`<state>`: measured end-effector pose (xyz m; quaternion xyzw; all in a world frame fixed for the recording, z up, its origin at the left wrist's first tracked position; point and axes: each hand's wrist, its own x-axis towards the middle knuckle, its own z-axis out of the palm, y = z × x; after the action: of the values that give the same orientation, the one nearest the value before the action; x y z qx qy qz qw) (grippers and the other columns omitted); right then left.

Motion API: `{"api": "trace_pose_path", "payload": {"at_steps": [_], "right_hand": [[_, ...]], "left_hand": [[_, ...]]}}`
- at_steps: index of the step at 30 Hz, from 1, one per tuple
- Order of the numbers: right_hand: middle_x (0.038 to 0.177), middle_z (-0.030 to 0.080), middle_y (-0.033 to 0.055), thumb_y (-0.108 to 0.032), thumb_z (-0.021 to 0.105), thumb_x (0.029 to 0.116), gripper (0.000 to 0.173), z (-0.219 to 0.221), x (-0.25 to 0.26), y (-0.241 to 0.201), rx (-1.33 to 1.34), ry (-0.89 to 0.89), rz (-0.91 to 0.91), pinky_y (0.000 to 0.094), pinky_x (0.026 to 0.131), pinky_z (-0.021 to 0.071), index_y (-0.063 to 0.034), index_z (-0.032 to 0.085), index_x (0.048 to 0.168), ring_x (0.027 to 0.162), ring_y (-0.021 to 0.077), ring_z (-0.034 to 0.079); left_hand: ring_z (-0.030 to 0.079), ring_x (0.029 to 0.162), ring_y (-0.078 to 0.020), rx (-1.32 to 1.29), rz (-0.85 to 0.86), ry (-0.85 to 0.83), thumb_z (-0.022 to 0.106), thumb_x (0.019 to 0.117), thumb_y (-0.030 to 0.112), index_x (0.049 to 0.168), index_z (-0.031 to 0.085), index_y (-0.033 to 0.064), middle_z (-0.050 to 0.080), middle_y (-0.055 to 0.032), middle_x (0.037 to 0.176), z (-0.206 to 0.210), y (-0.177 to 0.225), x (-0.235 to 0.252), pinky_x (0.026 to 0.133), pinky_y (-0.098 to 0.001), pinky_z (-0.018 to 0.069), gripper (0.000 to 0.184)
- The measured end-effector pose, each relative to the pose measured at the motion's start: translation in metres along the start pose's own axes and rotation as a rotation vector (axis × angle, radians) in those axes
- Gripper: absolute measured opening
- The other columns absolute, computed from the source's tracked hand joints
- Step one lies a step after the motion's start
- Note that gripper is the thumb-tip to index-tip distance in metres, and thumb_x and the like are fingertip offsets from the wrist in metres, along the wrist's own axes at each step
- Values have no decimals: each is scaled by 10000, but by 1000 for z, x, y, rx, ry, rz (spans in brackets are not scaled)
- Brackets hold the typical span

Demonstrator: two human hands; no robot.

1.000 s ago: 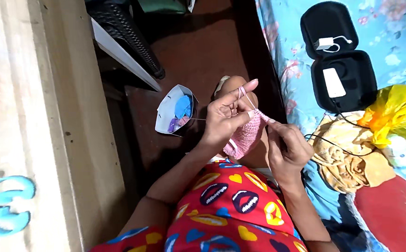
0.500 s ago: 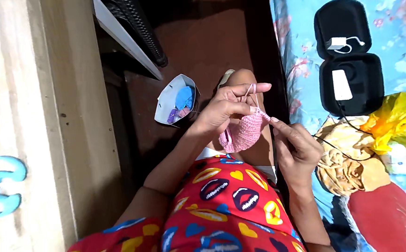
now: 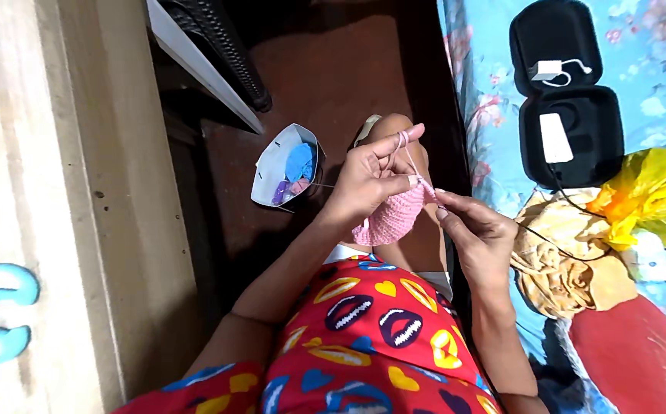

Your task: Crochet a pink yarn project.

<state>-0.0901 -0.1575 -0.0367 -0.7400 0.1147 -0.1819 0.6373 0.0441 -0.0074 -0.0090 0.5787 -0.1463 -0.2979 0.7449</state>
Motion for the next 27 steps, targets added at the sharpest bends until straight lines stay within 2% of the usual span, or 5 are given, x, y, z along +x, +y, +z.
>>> {"api": "trace_pose_path", "payload": {"at_steps": [6, 13, 16, 19, 27], "right_hand": [[671, 622, -27, 49, 604, 897, 293, 5, 0, -1, 501, -34, 350, 124, 421, 365, -102, 685, 1135, 456, -22, 444], [868, 693, -10, 9, 609, 935, 130, 17, 2, -15, -157, 42, -100, 154, 663, 558, 1, 656, 1056, 733, -15, 647], [764, 659, -46, 41, 659, 901, 219, 14, 11, -17, 154, 23, 59, 129, 507, 458, -80, 647, 1083, 556, -20, 541], [751, 671, -32, 70, 683, 867, 294, 17, 10, -13, 343, 74, 110, 133, 475, 421, -113, 673, 1097, 522, -11, 511], [827, 652, 88, -10, 640, 941, 113, 23, 5, 4, -409, 264, -476, 186, 638, 512, 42, 719, 1003, 713, 72, 610]], "left_hand": [[657, 669, -67, -42, 79, 79, 643, 811, -187, 1445, 511, -49, 706, -22, 811, 9, -12, -4, 678, -221, 583, 662], [628, 710, -57, 467, 516, 140, 599, 869, -95, 1374, 582, -78, 689, -90, 876, 25, -21, -22, 660, -180, 548, 506], [666, 785, -101, 554, 748, 195, 606, 891, -66, 1251, 644, -121, 707, -135, 884, 25, -31, -18, 745, -224, 564, 366], [654, 809, -60, 364, 663, 158, 599, 878, -103, 1275, 610, -124, 698, -84, 916, 26, -24, -19, 765, -201, 561, 397], [642, 756, -42, -18, 415, 115, 575, 848, -174, 1328, 574, -121, 713, -17, 898, 19, -15, -11, 722, -199, 555, 483]]}}
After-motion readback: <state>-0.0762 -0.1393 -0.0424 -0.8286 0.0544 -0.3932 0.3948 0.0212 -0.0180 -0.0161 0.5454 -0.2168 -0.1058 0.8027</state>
